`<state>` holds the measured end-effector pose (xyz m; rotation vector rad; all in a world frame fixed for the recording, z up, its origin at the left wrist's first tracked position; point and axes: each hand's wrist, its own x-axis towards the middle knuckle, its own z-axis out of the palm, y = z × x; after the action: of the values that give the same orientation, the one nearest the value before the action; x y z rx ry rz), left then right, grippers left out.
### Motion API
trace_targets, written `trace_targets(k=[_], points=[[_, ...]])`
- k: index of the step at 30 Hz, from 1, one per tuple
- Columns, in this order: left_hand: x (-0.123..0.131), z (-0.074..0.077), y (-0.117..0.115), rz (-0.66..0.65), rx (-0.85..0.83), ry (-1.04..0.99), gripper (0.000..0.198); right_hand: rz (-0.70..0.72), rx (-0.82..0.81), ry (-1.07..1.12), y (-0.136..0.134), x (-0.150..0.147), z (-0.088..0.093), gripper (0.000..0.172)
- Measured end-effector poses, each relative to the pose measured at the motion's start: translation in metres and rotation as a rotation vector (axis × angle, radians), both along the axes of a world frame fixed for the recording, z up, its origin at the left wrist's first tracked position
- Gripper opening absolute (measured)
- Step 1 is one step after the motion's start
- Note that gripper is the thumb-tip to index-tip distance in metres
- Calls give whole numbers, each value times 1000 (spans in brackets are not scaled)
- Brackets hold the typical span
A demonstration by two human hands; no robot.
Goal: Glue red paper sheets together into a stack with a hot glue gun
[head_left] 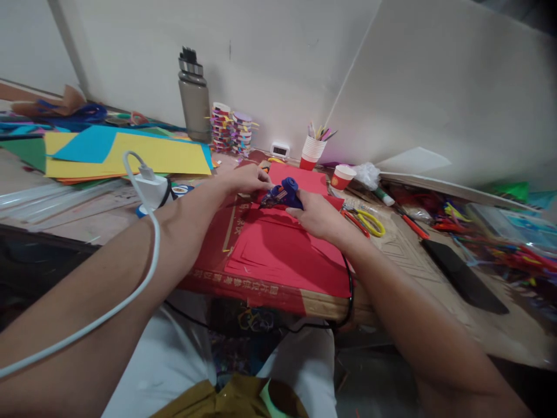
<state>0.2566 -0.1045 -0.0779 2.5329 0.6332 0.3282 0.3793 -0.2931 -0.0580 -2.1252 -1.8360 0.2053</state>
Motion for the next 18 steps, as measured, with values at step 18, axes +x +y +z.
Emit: trace_targets(k=[18], points=[[-2,-1,2,-14,-14,6,37,-52,-53,-101,-26,44,10,26]])
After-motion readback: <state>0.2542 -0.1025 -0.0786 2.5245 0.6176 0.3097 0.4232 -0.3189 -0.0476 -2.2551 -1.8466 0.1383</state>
